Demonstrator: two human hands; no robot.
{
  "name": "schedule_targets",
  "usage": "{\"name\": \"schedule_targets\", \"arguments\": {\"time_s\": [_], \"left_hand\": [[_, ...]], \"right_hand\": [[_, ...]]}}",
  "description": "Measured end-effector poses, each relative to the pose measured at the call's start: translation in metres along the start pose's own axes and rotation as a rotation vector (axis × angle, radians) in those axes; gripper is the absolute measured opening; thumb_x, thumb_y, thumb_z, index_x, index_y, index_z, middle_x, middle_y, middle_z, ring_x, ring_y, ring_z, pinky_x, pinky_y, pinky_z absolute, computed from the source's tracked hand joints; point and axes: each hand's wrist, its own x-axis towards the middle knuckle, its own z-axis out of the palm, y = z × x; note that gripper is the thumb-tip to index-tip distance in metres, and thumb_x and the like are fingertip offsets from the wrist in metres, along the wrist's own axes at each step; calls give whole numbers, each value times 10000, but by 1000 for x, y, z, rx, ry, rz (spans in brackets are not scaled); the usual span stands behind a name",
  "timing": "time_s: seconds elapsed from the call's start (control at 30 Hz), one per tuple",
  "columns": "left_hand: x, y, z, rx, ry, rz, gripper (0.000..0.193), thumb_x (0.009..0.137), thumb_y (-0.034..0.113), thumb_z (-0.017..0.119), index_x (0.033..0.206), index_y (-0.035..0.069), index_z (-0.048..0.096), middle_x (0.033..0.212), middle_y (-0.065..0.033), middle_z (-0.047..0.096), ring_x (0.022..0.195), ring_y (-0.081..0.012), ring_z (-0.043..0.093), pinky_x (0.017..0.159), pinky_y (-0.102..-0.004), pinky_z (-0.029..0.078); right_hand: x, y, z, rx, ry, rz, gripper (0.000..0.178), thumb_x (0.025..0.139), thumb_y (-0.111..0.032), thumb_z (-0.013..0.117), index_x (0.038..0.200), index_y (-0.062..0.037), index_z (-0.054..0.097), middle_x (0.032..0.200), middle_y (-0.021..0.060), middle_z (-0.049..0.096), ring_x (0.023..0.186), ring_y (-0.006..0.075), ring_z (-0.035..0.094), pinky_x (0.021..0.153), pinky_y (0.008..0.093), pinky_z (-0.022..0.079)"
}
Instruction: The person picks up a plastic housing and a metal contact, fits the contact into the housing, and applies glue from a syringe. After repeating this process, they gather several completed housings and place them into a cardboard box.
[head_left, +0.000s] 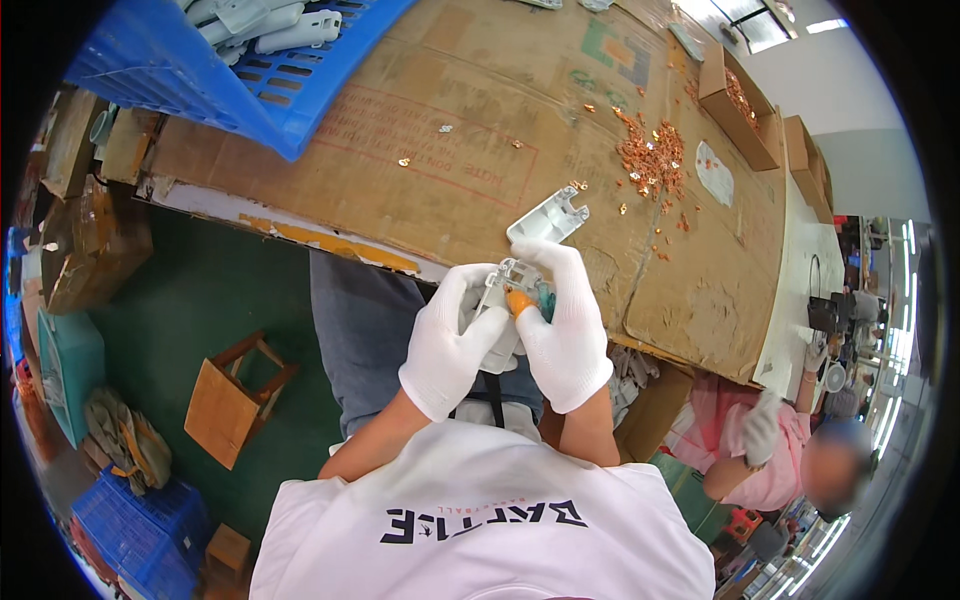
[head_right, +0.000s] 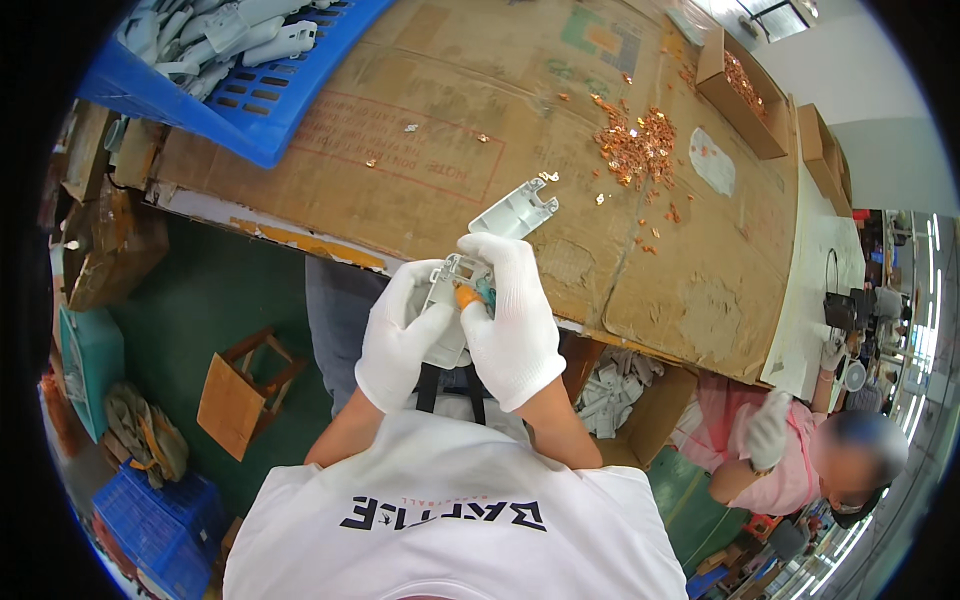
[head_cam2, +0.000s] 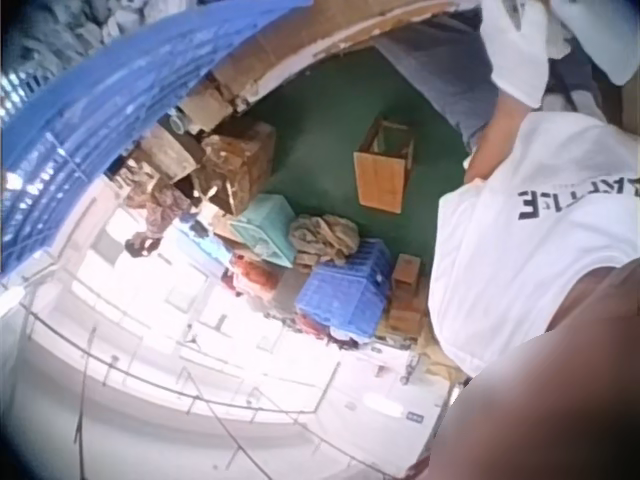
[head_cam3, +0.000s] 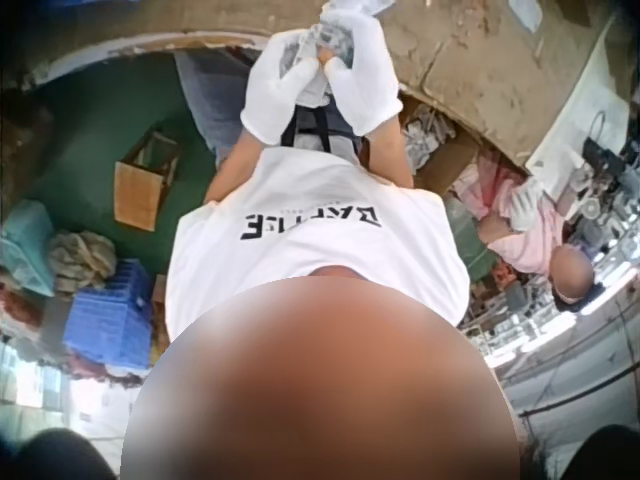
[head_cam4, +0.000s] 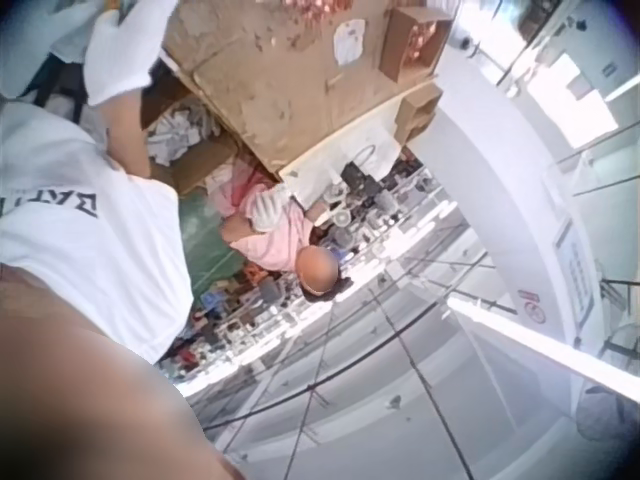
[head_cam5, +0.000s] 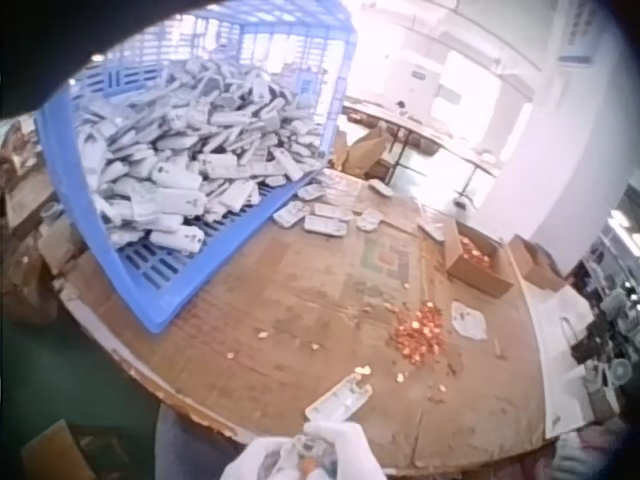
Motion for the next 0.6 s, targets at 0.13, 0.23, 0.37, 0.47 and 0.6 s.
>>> {"name": "schedule_targets", "arguments": {"time_s": [0.13,0.23,0.37,0.47,0.6], "left_hand": [[-4,-3,3,-63,20,34,345,891,65,541,1219,-17,478,1087,-98,607,975,-118,586,845,-276,490],[-1,-7,3,21,31,93,339,896,64,535,1217,-17,465,1096,-89,600,982,-113,581,853,-271,482],[4,-9,-1,-238,-33,-71,335,916,114,533,1221,-14,482,1081,-78,600,975,-103,577,846,-260,476],[6,-9,-3,-250,-52,-93,347,925,146,533,1233,-8,490,1057,-71,607,945,-89,578,817,-256,485],[5,0,-2,-216,-55,-170,313,934,142,509,1214,5,503,996,-83,638,805,-101,619,709,-264,527]], "right_hand": [[-2,-9,1,-225,147,-74,489,738,104,632,1193,-49,538,1119,103,557,1027,224,567,878,297,452],[-4,-9,1,-206,146,-131,483,723,116,636,1173,-42,553,1118,110,545,1026,241,564,867,307,461],[-6,-9,0,-260,116,-213,462,751,95,620,1177,-64,542,1133,151,509,967,300,573,795,352,502],[-9,-15,-1,-260,94,-193,434,772,81,615,1173,-71,547,1135,161,506,940,310,580,787,356,507],[-13,-18,-8,-236,88,-337,286,828,40,595,1104,-35,580,1122,168,514,895,279,590,739,323,499]]}}
